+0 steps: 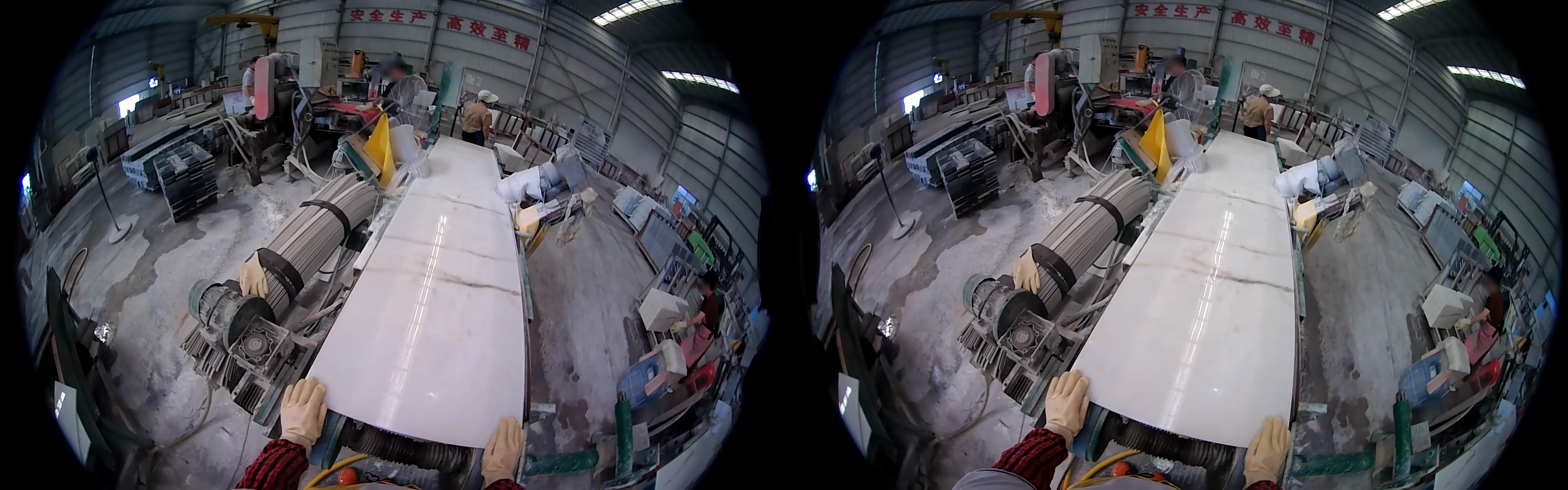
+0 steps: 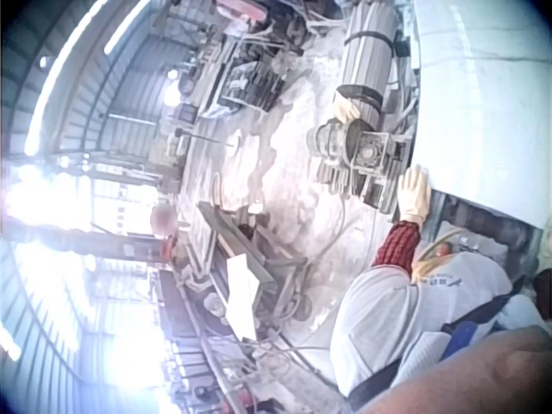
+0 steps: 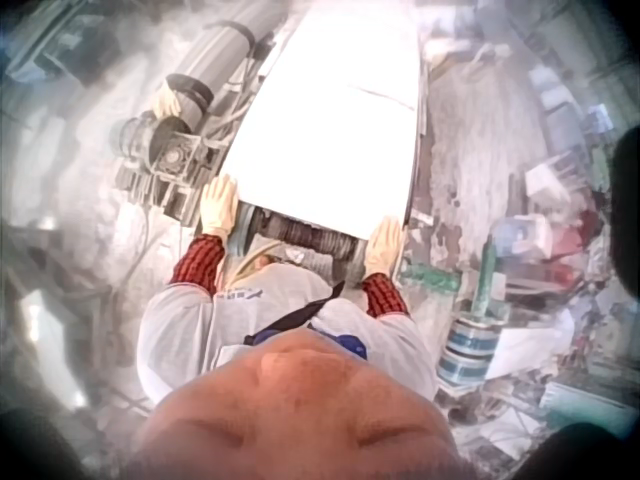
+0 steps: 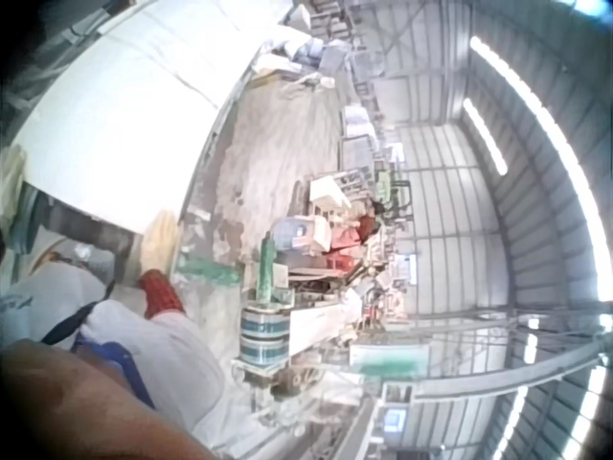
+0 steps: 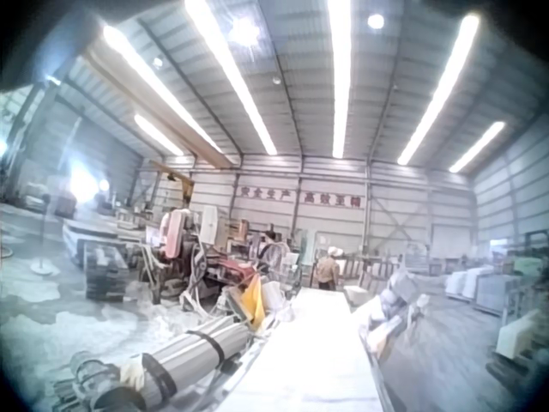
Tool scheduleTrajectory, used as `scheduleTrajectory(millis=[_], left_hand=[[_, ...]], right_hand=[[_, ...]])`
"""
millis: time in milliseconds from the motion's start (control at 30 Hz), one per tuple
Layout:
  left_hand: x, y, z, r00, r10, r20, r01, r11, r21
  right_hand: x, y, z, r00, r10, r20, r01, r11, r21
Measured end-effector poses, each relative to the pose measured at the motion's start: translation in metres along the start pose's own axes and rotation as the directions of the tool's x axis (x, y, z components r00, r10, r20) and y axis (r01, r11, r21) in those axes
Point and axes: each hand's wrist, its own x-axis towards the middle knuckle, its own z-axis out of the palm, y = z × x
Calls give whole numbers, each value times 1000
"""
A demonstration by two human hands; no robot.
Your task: The person repeatedly feeds large white rectangular tiles into a polishing machine using both hands. They guide the tiles along a conveyor belt, ensuring they pass through the machinery, and then remove them from the other end. The process is repeated multiple times with different tiles in a factory setting.
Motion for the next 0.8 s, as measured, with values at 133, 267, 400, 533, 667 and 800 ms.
scheduleTrajectory(millis=[133,267,400,533,667,800], left_hand=[[-4,-1,1,1000,3,-12,-3,1000,8],[-10,-3,5,1000,-10,6,11,1000,-17],[0,-15,10,997,-33,64,36,999,-41],[32,-23,23,968,-92,232,103,994,-36],[58,-9,49,999,22,26,-22,1000,10],[67,-4,65,999,13,38,-16,997,77]], right_hand=[[-1,-1,-3,999,29,26,-29,999,23],[4,-6,-11,1000,12,14,-13,998,59],[13,-5,-10,992,53,112,-59,997,53],[24,9,5,989,32,146,-31,999,-7],[42,19,23,996,13,87,-6,996,-86],[55,15,28,999,31,28,-27,991,-133]])
